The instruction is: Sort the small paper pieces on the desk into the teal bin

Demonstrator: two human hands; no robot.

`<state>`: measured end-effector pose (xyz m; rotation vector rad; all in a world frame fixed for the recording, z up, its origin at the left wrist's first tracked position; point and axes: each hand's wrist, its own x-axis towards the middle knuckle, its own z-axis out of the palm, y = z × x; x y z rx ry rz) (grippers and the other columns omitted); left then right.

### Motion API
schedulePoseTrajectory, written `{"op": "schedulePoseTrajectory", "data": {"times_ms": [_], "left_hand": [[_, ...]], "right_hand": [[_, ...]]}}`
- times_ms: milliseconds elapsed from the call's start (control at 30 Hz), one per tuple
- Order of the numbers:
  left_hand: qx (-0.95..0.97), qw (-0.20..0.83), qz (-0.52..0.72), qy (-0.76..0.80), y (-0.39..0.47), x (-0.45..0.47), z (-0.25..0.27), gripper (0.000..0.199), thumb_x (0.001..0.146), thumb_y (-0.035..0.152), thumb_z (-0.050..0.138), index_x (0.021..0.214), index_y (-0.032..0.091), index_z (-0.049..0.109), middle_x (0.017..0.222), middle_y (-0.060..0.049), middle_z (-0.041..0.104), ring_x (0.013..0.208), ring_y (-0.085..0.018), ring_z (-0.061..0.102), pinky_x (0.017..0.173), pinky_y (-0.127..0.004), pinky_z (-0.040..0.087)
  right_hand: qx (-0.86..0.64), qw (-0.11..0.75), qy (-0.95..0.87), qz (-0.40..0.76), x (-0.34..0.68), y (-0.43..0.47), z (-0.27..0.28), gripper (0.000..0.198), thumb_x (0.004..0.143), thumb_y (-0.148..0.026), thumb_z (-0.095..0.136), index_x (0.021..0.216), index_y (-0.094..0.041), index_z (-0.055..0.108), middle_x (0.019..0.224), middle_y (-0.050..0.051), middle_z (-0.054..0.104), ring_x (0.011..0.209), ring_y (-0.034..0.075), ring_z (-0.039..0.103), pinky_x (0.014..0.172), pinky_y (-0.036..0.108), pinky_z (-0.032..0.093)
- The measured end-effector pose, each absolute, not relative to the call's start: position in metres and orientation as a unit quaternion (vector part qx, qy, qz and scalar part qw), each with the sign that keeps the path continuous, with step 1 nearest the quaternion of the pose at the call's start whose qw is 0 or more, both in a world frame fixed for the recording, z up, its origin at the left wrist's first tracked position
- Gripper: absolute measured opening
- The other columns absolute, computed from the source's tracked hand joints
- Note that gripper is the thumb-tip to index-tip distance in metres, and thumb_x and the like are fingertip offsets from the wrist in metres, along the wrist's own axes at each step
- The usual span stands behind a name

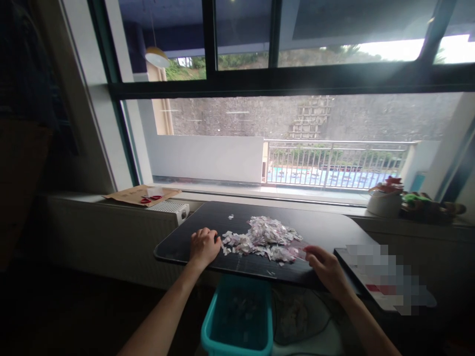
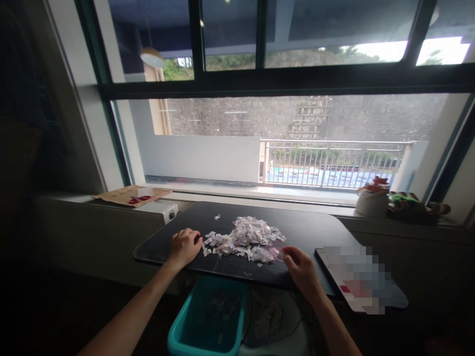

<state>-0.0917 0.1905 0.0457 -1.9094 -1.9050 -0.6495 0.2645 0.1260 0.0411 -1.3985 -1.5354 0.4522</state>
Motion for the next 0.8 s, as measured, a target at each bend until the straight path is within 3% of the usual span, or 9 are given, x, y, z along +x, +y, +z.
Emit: {"op": "schedulePoseTrajectory", "data": {"times_ms": [100, 233, 333, 500, 800], "left_hand": [[-0.677, 0.182, -0.227, -0.676, 0.1907, -0.0919, 0.0458, 0.023, 0.082, 0.03, 0.049, 0.087, 0.02, 0.068, 0.093, -0.009, 0.065, 0.094, -0.026, 0.057, 0.085, -0.038, 0.039], [-0.68, 0.184, -0.225, -0.674, 0.1913, -0.093, 0.0457, 0.024, 0.082, 0.031, 0.048, 0.086, 0.02, 0.068, 0.093, -0.009, 0.065, 0.093, -0.027, 0.057, 0.084, -0.039, 0.039], [-0.681, 0.185, -0.225, -0.672, 0.1919, -0.0935, 0.0452, 0.024, 0.082, 0.031, 0.047, 0.086, 0.02, 0.068, 0.092, -0.009, 0.065, 0.093, -0.027, 0.057, 0.083, -0.039, 0.039], [-0.681, 0.183, -0.227, -0.672, 0.1926, -0.0937, 0.0443, 0.025, 0.082, 0.031, 0.047, 0.087, 0.019, 0.068, 0.092, -0.009, 0.064, 0.091, -0.027, 0.058, 0.083, -0.039, 0.039], [-0.681, 0.184, -0.228, -0.671, 0.1923, -0.0932, 0.0452, 0.024, 0.082, 0.031, 0.048, 0.087, 0.019, 0.069, 0.092, -0.009, 0.065, 0.091, -0.026, 0.058, 0.083, -0.038, 0.039]], "right_hand": [[-0.601, 0.494, -0.605, 0.168, 0.2664, 0.1231, 0.0426, 0.031, 0.071, -0.037, 0.051, 0.086, -0.017, 0.07, 0.073, 0.004, 0.07, 0.067, 0.02, 0.063, 0.064, 0.029, 0.049], [-0.607, 0.53, -0.574, 0.147, 0.265, 0.1217, 0.0416, 0.04, 0.073, -0.037, 0.049, 0.099, -0.015, 0.068, 0.069, 0.002, 0.065, 0.057, 0.016, 0.057, 0.056, 0.026, 0.045], [-0.577, 0.519, -0.605, 0.175, 0.2631, 0.1195, 0.0412, 0.037, 0.072, -0.035, 0.051, 0.096, -0.014, 0.069, 0.063, 0.0, 0.061, 0.055, 0.014, 0.052, 0.053, 0.025, 0.042], [-0.525, 0.5, -0.647, 0.237, 0.2619, 0.1165, 0.0408, 0.036, 0.075, -0.034, 0.05, 0.097, -0.013, 0.068, 0.06, -0.002, 0.055, 0.054, 0.013, 0.049, 0.052, 0.024, 0.039], [-0.551, 0.492, -0.64, 0.211, 0.2616, 0.1186, 0.0401, 0.037, 0.077, -0.034, 0.05, 0.102, -0.013, 0.068, 0.063, -0.001, 0.057, 0.057, 0.014, 0.049, 0.056, 0.025, 0.04]]}}
